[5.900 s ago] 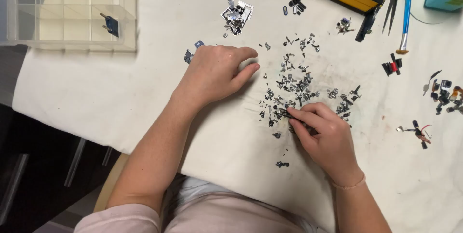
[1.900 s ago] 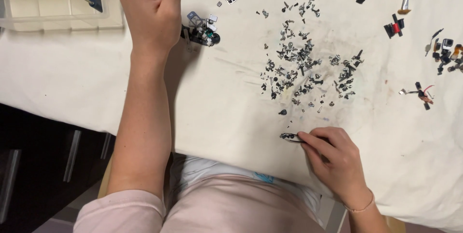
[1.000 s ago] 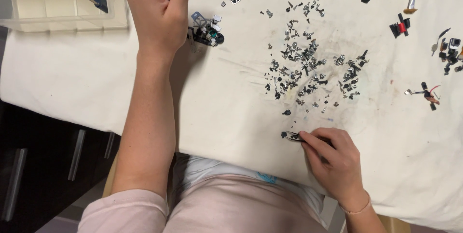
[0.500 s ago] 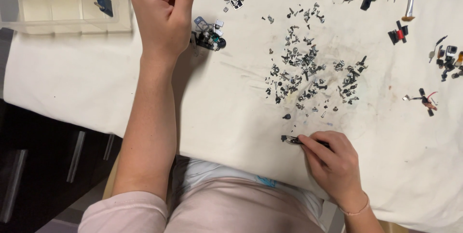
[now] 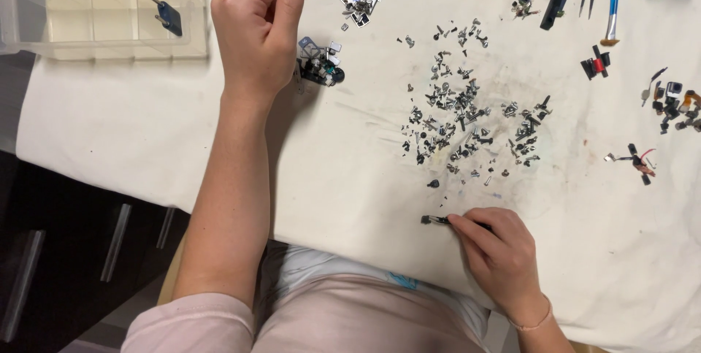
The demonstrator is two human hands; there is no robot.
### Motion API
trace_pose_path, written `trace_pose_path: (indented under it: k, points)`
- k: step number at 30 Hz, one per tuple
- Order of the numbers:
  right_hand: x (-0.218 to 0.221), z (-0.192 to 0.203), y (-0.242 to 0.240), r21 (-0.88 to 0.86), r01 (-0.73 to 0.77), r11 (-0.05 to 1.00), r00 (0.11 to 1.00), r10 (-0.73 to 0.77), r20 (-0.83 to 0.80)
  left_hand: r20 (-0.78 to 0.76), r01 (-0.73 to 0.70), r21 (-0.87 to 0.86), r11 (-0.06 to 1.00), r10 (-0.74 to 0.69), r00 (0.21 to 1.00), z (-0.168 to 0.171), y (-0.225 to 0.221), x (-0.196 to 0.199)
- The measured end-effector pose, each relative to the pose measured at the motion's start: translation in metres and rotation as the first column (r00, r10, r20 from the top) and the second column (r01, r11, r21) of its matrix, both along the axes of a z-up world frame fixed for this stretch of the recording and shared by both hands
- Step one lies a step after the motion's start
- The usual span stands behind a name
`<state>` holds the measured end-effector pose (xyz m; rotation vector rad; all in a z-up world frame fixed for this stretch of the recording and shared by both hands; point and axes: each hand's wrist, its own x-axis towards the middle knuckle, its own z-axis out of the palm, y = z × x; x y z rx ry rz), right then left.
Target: Using tweezers to sort and move tiny electronic components one by one on a repair bench.
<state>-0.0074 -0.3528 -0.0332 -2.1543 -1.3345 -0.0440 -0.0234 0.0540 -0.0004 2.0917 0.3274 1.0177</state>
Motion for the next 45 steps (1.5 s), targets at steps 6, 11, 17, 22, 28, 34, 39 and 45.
trace_pose_path:
  k: [6, 11, 17, 22, 28, 34, 39, 45]
  points:
    - [0.0, 0.01, 0.009, 0.076, 0.108, 0.991, 0.99, -0.1, -0.104, 0.007, 0.004, -0.007, 1.0, -0.004, 1.0, 0.001, 0.0, 0.001]
    - [0.013, 0.014, 0.017, 0.075, 0.166, 0.983, 0.982, -0.158, -0.107, 0.003, 0.001, -0.005, 1.0, -0.001, 1.0, 0.002, 0.0, 0.0]
    - [0.08, 0.023, 0.048, 0.163, 0.191, 0.968, 0.981, -0.185, -0.054, 0.002, -0.008, 0.001, 1.0, 0.008, 1.0, 0.007, -0.003, -0.002]
    - [0.151, 0.023, 0.108, 0.228, 0.19, 0.955, 0.981, -0.195, -0.003, -0.014, -0.014, 0.003, 1.0, 0.014, 1.0, 0.008, -0.006, 0.0]
    - [0.206, -0.014, 0.171, 0.193, 0.194, 0.962, 0.976, -0.209, 0.062, -0.038, -0.037, 0.009, 0.999, 0.038, 0.999, 0.005, -0.003, 0.001]
    - [0.223, -0.034, 0.175, 0.058, 0.326, 0.944, 0.945, -0.327, 0.009, -0.064, -0.066, -0.054, 0.996, 0.063, 0.996, -0.011, 0.005, 0.004]
    - [0.21, 0.009, 0.134, 0.227, 0.327, 0.917, 0.944, -0.307, -0.119, -0.049, -0.038, -0.004, 0.999, 0.037, 0.998, 0.012, -0.008, -0.001]
    - [0.172, 0.005, 0.033, 0.291, 0.438, 0.851, 0.899, -0.422, -0.119, -0.114, -0.032, 0.088, 0.996, 0.042, 0.993, 0.003, -0.014, 0.003]
